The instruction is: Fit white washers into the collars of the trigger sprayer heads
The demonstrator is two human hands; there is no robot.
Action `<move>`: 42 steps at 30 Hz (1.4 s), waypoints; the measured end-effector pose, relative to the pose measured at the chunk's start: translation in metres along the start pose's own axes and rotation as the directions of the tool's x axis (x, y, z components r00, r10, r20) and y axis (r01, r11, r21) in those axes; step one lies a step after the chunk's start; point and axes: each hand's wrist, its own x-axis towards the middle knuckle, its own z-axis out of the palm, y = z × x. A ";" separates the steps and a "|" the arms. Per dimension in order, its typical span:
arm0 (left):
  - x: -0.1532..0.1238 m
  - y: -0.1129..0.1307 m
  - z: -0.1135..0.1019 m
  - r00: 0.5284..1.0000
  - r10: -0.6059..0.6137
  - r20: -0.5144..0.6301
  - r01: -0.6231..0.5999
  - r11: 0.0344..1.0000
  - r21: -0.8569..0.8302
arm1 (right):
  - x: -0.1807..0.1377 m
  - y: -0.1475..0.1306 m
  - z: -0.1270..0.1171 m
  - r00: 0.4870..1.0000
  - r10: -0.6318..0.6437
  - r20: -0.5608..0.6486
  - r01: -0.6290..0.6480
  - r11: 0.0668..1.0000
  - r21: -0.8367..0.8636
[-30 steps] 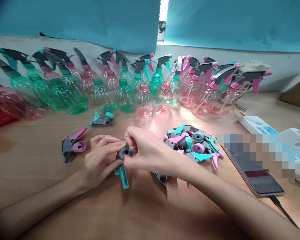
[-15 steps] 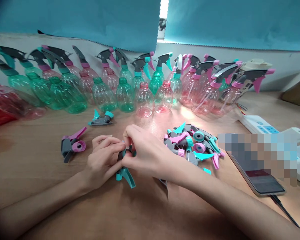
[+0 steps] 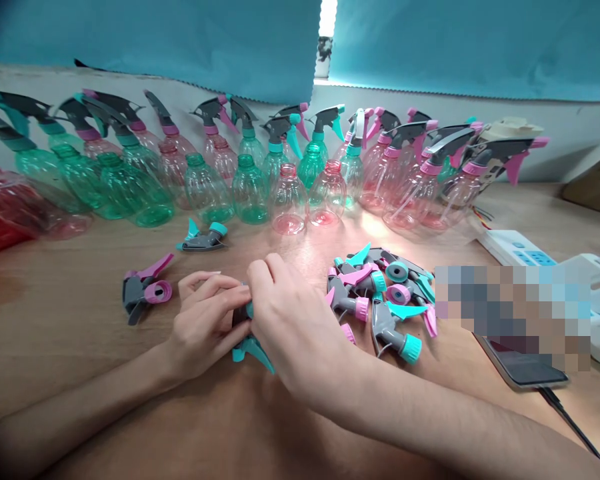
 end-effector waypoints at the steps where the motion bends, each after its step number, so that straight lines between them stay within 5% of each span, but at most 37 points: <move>1: 0.000 0.000 0.000 1.000 -0.004 0.001 0.004 1.000 0.006 | 0.001 0.001 -0.001 1.000 0.004 0.006 -0.005 1.000 0.016; 8: 0.002 -0.001 -0.001 1.000 0.009 0.002 -0.009 0.999 -0.033 | 0.007 0.010 -0.008 0.984 0.130 0.118 -0.150 0.973 0.177; 14: 0.005 0.002 -0.005 1.000 -0.007 -0.002 0.007 0.997 -0.083 | 0.012 0.020 -0.020 0.910 0.303 0.285 -0.348 0.929 0.126; 22: 0.005 0.001 -0.004 1.000 -0.021 0.001 0.021 0.995 -0.099 | 0.017 0.025 -0.031 0.861 0.159 0.483 -0.275 0.944 0.180; 30: 0.006 -0.001 -0.005 0.990 -0.138 -0.019 0.136 0.987 -0.083 | 0.024 0.032 -0.044 0.934 0.248 0.258 -0.312 0.916 0.252; 42: 0.004 -0.003 -0.004 0.982 -0.189 -0.001 0.187 0.974 -0.131 | 0.025 0.031 -0.049 0.840 0.131 0.527 -0.430 0.752 0.500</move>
